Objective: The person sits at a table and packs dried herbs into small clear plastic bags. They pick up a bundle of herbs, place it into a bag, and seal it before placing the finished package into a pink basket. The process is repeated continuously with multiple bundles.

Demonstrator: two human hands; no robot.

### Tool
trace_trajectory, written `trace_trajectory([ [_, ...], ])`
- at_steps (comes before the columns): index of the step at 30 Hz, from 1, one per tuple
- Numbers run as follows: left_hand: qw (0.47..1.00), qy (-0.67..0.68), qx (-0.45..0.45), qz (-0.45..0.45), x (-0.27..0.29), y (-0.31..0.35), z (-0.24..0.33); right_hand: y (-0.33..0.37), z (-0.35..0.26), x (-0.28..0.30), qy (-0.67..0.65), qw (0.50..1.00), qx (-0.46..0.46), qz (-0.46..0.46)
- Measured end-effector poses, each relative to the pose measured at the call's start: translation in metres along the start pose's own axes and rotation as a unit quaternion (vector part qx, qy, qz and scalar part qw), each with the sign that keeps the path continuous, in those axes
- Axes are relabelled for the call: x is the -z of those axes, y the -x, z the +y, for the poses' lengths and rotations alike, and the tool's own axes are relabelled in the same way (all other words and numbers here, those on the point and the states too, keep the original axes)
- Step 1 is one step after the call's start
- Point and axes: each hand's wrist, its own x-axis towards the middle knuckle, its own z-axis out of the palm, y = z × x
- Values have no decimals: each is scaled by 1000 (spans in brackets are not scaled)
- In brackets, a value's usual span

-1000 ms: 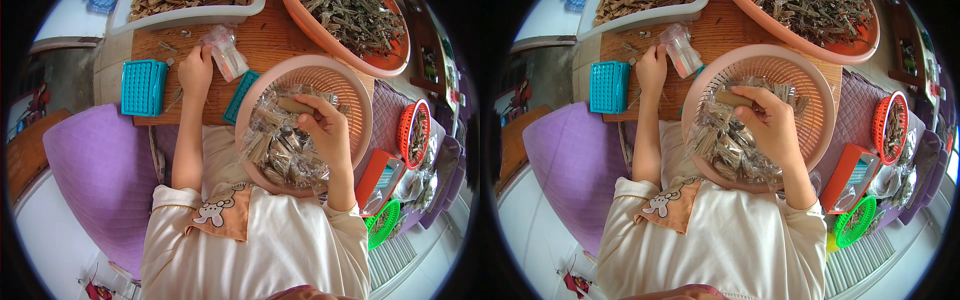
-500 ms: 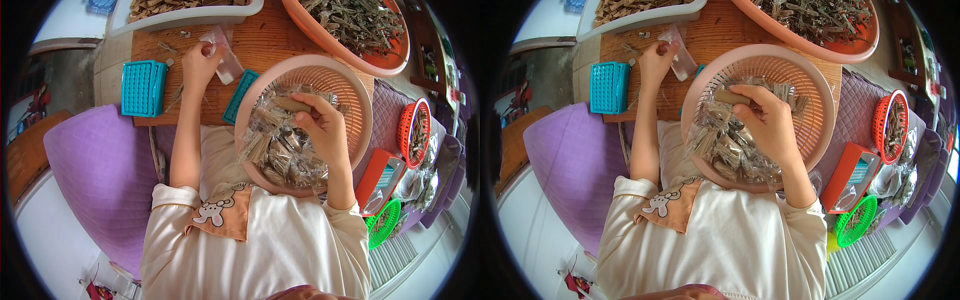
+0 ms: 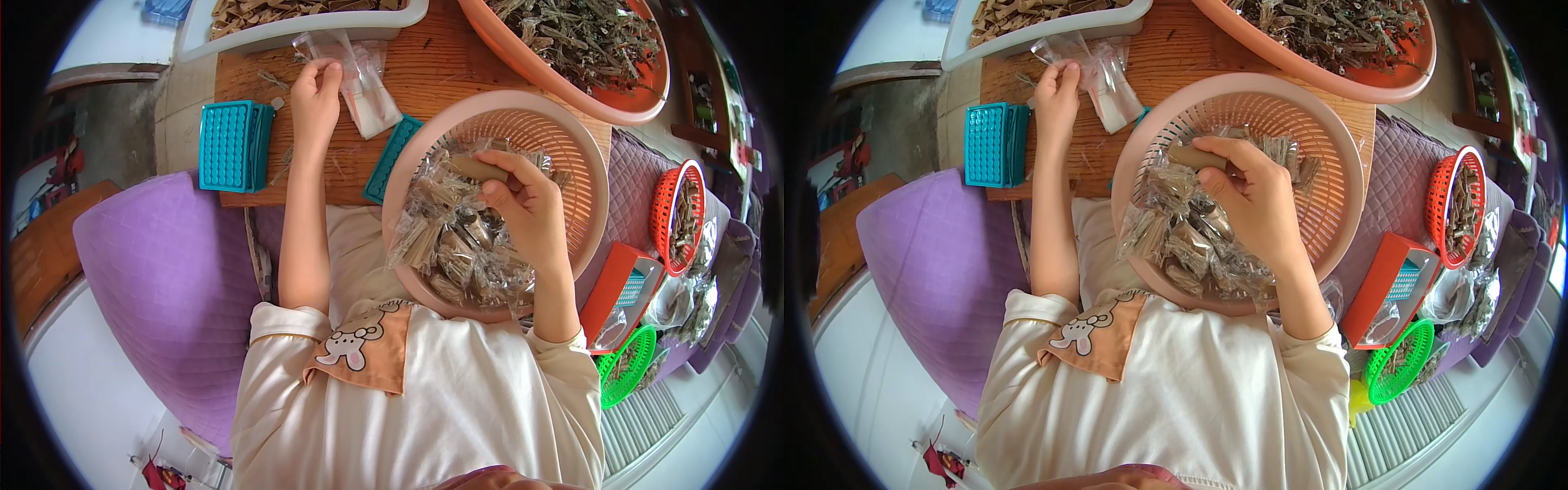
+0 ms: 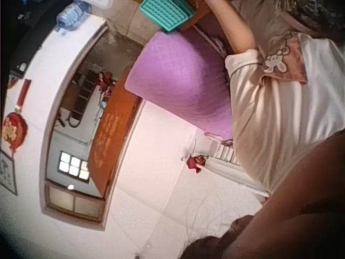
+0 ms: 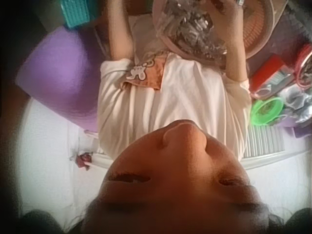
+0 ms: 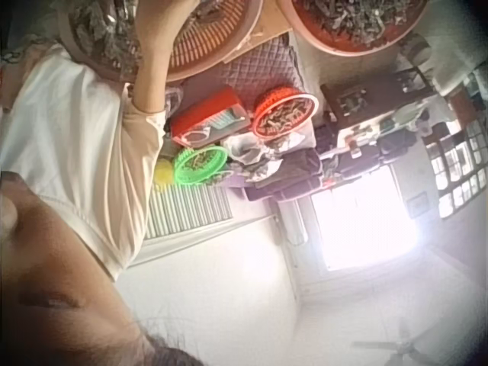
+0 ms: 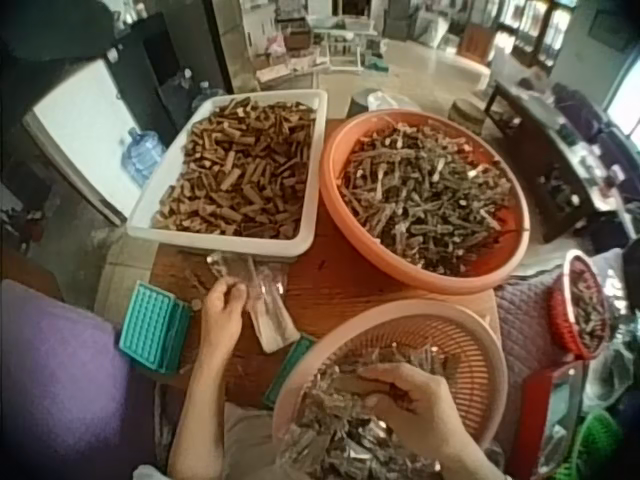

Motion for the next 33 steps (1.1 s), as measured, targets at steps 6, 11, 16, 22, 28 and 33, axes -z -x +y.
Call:
trace_trajectory([
  [6, 972, 118, 117, -164, 12, 39, 63, -2, -8, 9, -131, 989, 61, 8],
  [11, 933, 153, 109, -308, 14, 77, 105, -6, -26, 8, -245, 958, 73, -129],
  [16, 929, 155, 83, -326, 10, 101, 117, -5, -35, -2, -203, 968, 26, -146],
  [22, 886, 231, 180, -359, 19, 93, 119, 1, -31, -1, -190, 972, 44, -132],
  [28, 939, 110, 126, -300, 10, 97, 119, 5, -33, 4, -119, 985, 109, -54],
  [33, 960, 21, 99, -261, 12, 97, 124, 9, -39, 9, 89, 961, 228, 130],
])
